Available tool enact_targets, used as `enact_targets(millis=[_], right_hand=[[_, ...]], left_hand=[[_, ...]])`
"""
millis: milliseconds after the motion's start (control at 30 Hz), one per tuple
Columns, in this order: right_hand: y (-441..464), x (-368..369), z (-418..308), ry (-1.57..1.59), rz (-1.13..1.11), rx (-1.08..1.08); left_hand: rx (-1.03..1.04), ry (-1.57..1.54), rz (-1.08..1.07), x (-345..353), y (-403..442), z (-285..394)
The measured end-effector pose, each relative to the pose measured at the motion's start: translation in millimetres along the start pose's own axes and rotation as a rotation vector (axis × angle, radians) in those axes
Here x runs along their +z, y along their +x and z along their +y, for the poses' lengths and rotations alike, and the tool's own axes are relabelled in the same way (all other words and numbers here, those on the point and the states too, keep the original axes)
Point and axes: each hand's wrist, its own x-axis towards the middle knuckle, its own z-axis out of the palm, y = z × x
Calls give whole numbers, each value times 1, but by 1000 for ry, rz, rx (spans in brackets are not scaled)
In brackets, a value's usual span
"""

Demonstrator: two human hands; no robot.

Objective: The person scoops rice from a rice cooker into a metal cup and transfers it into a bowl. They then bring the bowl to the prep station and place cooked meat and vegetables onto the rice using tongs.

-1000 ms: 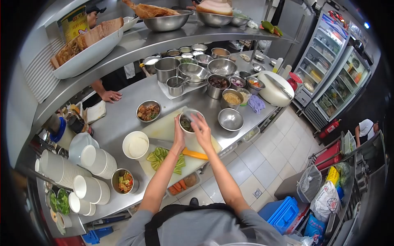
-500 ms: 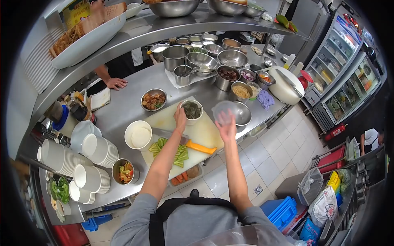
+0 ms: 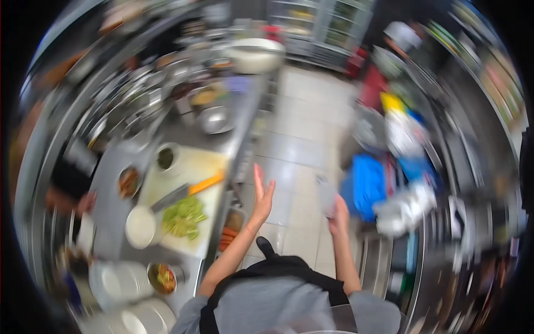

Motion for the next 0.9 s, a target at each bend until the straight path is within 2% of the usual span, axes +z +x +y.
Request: enact_targets(millis=[100, 133, 200, 300, 367, 433, 533, 600, 667, 767, 833, 900], right_hand=[[-87, -30, -1, -154, 159, -73], [-111, -54, 11, -78, 205, -58], [-181, -105, 22, 207, 288, 68], [-270, -202, 46, 323, 592, 174], [-333, -253, 42, 418, 925, -15], [-387, -291, 33, 435, 1163, -248], [-481, -361, 16, 390, 1455, -649], [-549, -411, 9, 500, 1578, -852], [-612, -454, -4, 464, 1805, -1027], [-712, -535, -22, 378, 2098, -1137], [-773, -590, -37, 289, 2275, -1306], [-831, -628, -50, 295, 2457, -1161]], left_hand=[[-421, -131, -763, 59, -80, -28], [-449, -113, -940, 74, -104, -31], [-289, -23, -1057, 93, -155, -46], [-90, 275, -1126, 81, -222, -126], [-72, 599, -1323, 50, -254, -204], [-35, 953, -1602, 13, -279, -223], [-112, 1131, -1921, -6, -313, -239], [-158, 1190, -2005, 10, -330, -245], [-198, 1245, -2043, 32, -348, -250], [-245, 1299, -2041, 71, -378, -254], [-265, 1310, -2017, 103, -403, -255], [-269, 1293, -1992, 136, -432, -255]])
